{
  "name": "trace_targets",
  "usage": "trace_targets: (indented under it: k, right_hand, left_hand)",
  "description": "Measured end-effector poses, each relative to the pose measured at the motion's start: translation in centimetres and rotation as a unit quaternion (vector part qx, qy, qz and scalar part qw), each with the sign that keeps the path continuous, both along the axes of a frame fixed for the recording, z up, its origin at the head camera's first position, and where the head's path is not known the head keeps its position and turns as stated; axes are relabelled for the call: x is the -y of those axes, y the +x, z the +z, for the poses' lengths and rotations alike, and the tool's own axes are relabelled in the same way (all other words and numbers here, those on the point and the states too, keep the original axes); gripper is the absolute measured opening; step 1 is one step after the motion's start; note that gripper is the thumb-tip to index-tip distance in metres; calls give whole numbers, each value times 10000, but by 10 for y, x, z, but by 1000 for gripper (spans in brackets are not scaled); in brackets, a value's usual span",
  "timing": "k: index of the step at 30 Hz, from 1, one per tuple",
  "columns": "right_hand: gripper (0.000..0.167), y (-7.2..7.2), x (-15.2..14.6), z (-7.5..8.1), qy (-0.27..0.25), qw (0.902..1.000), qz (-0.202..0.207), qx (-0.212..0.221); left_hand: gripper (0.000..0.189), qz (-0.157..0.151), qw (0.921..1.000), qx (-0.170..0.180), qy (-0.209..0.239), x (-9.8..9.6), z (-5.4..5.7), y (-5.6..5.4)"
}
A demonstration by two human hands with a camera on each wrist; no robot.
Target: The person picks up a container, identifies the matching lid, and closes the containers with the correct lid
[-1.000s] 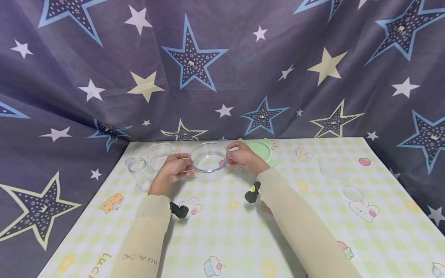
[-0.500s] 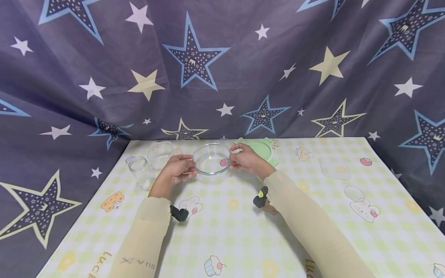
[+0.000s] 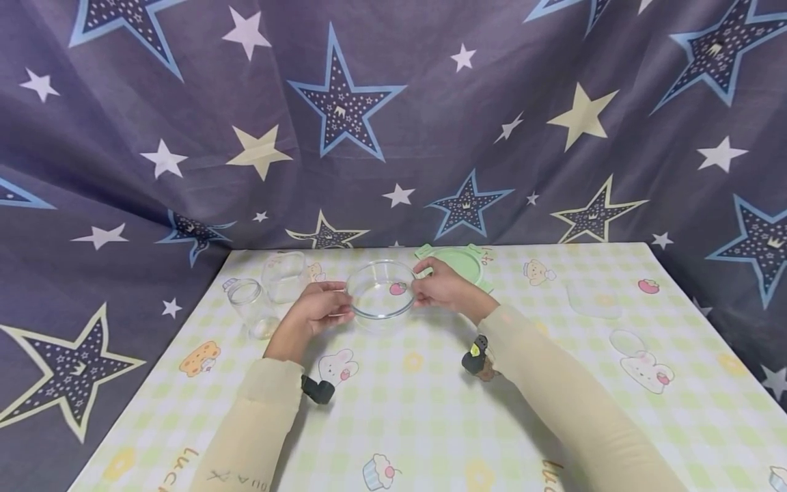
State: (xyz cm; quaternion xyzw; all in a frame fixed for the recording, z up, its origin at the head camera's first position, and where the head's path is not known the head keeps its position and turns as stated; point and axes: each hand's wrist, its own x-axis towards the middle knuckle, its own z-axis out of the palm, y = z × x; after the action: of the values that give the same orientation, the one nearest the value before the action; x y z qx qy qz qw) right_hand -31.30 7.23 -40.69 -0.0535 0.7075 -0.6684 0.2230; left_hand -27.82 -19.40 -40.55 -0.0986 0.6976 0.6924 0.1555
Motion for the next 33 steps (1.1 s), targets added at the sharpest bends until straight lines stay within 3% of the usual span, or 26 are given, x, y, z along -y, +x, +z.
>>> trace_targets:
  k: [13,22,33]
  right_hand:
    - [56,6,-11,-1,-112,9999,112,71]
    - [50,12,-15,-4,-87,9998,-84,130]
    - [54,25,-24,-3,80,9996,-197,198]
  left_hand:
    - [60,-199,9996,8,-203,-7,1,7]
    - [60,-300,9994,68,-142,-13,1,8]
    - [58,-464,9986,-11,-243,-21,-1,9]
